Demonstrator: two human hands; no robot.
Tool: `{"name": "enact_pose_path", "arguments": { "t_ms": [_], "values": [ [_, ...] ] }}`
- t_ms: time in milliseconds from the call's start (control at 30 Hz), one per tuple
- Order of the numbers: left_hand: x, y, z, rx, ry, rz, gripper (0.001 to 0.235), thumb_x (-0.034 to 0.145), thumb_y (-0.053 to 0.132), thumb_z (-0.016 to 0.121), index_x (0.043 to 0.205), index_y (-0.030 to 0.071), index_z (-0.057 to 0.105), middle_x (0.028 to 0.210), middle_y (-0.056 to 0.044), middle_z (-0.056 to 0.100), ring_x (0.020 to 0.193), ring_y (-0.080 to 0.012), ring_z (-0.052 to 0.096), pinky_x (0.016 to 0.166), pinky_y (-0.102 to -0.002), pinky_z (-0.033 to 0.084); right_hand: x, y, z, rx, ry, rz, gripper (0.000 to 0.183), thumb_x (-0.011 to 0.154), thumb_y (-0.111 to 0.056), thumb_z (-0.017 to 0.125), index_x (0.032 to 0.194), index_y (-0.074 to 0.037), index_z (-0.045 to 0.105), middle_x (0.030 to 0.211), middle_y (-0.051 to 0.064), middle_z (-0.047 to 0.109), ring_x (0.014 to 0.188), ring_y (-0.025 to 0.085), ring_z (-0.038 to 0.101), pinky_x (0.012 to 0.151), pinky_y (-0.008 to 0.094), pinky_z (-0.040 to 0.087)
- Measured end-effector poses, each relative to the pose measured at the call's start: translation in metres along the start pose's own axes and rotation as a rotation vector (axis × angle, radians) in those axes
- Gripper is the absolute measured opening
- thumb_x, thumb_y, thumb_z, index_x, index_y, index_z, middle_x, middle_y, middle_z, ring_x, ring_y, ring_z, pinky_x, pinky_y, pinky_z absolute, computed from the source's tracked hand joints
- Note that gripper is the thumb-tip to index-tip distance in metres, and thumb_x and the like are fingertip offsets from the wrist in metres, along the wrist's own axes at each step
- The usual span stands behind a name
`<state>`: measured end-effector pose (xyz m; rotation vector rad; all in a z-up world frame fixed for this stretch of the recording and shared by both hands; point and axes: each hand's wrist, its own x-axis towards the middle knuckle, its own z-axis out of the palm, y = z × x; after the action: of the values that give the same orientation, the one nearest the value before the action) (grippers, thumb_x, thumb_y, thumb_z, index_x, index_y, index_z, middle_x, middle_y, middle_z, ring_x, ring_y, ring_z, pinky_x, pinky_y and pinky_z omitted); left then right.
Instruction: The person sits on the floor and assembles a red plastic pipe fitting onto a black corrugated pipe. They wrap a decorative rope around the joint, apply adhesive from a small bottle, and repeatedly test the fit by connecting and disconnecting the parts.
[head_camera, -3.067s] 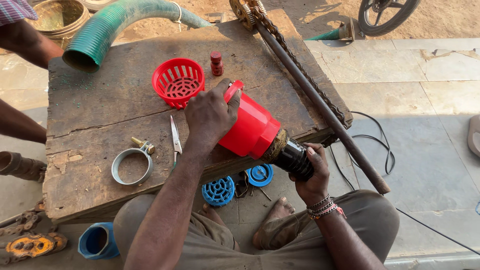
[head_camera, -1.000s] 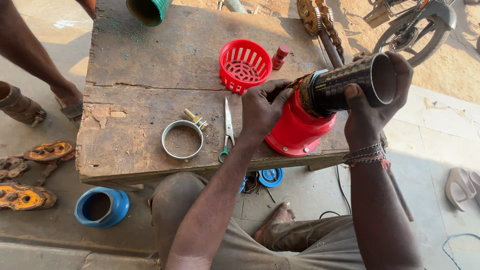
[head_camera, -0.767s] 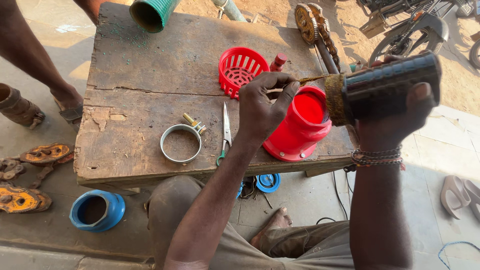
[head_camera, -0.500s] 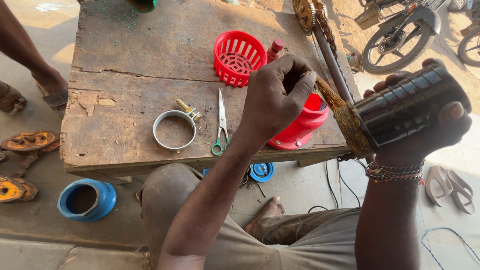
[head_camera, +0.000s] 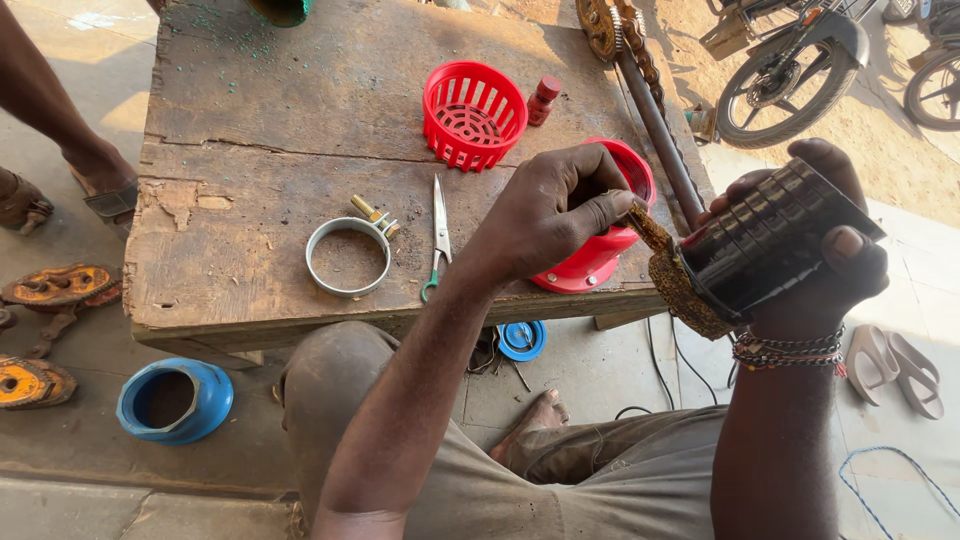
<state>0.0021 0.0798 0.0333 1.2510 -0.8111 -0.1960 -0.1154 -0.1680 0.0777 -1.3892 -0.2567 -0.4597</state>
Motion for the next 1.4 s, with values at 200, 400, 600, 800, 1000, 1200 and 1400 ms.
{"name": "enact_pose_path", "arguments": {
  "t_ms": [200, 400, 600, 800, 1000, 1200, 1400],
  "values": [
    [-0.015, 0.029, 0.012, -0.144, -0.084, 0.162, 0.01, 0.101, 0.01, 0.07, 0.102, 0.002, 0.064, 0.089, -0.006, 0.072, 0.089, -0.0119, 0.071, 0.082, -0.03, 0.059, 0.006, 0.001, -0.019, -0.024, -0.009, -0.145, 0.068, 0.096, -0.04, 0.064, 0.146, 0.002, 0.044, 0.108, 0.029, 0.064, 0.1, 0.04, 0.071, 0.088, 0.049, 0.061],
    [-0.028, 0.05, 0.032, 0.107, -0.023, 0.309, 0.011, 0.1, 0.011, 0.069, 0.108, 0.004, 0.066, 0.098, -0.008, 0.076, 0.093, -0.0168, 0.077, 0.082, -0.03, 0.059, 0.004, 0.007, -0.032, 0.087, -0.029, -0.236, 0.074, 0.099, -0.047, 0.061, 0.15, 0.001, 0.039, 0.11, 0.028, 0.063, 0.101, 0.038, 0.069, 0.091, 0.051, 0.062],
    [-0.018, 0.039, 0.038, -0.112, 0.12, 0.109, 0.01, 0.108, 0.014, 0.06, 0.108, 0.004, 0.061, 0.094, -0.004, 0.072, 0.089, -0.0101, 0.072, 0.078, -0.028, 0.06, 0.001, 0.01, -0.036, 0.235, -0.18, -0.203, 0.072, 0.095, -0.041, 0.065, 0.151, -0.005, 0.038, 0.118, 0.032, 0.065, 0.112, 0.041, 0.07, 0.1, 0.054, 0.059],
    [-0.02, 0.036, 0.041, -0.118, 0.042, 0.096, 0.01, 0.107, 0.012, 0.062, 0.109, 0.002, 0.063, 0.089, -0.005, 0.068, 0.082, -0.0083, 0.062, 0.073, -0.028, 0.054, -0.002, 0.016, -0.043, 0.319, -0.195, -0.19, 0.076, 0.095, -0.042, 0.065, 0.154, -0.006, 0.035, 0.123, 0.033, 0.064, 0.116, 0.043, 0.068, 0.104, 0.059, 0.056],
    [-0.021, 0.038, 0.045, -0.129, -0.004, 0.253, 0.01, 0.107, 0.009, 0.064, 0.113, 0.002, 0.068, 0.107, -0.009, 0.075, 0.097, -0.0085, 0.069, 0.086, -0.028, 0.059, -0.003, 0.025, -0.041, 0.388, -0.176, -0.208, 0.08, 0.099, -0.049, 0.061, 0.157, -0.003, 0.033, 0.123, 0.033, 0.063, 0.116, 0.044, 0.069, 0.097, 0.058, 0.059],
    [-0.021, 0.037, 0.052, -0.235, 0.023, 0.237, 0.009, 0.108, 0.007, 0.062, 0.114, 0.001, 0.065, 0.112, -0.007, 0.074, 0.106, -0.0091, 0.071, 0.094, -0.028, 0.061, -0.014, 0.033, -0.026, 0.587, -0.026, -0.044, 0.08, 0.093, -0.053, 0.057, 0.151, -0.002, 0.035, 0.117, 0.033, 0.064, 0.106, 0.047, 0.07, 0.091, 0.059, 0.06],
    [-0.018, 0.025, 0.054, -0.273, 0.096, 0.166, 0.007, 0.109, 0.006, 0.059, 0.111, 0.0, 0.063, 0.106, -0.008, 0.074, 0.103, -0.0105, 0.075, 0.087, -0.027, 0.064, -0.025, 0.046, -0.016, 0.605, 0.152, 0.193, 0.078, 0.101, -0.06, 0.057, 0.132, 0.012, 0.049, 0.112, 0.032, 0.067, 0.097, 0.041, 0.072, 0.085, 0.048, 0.063]
  ]
}}
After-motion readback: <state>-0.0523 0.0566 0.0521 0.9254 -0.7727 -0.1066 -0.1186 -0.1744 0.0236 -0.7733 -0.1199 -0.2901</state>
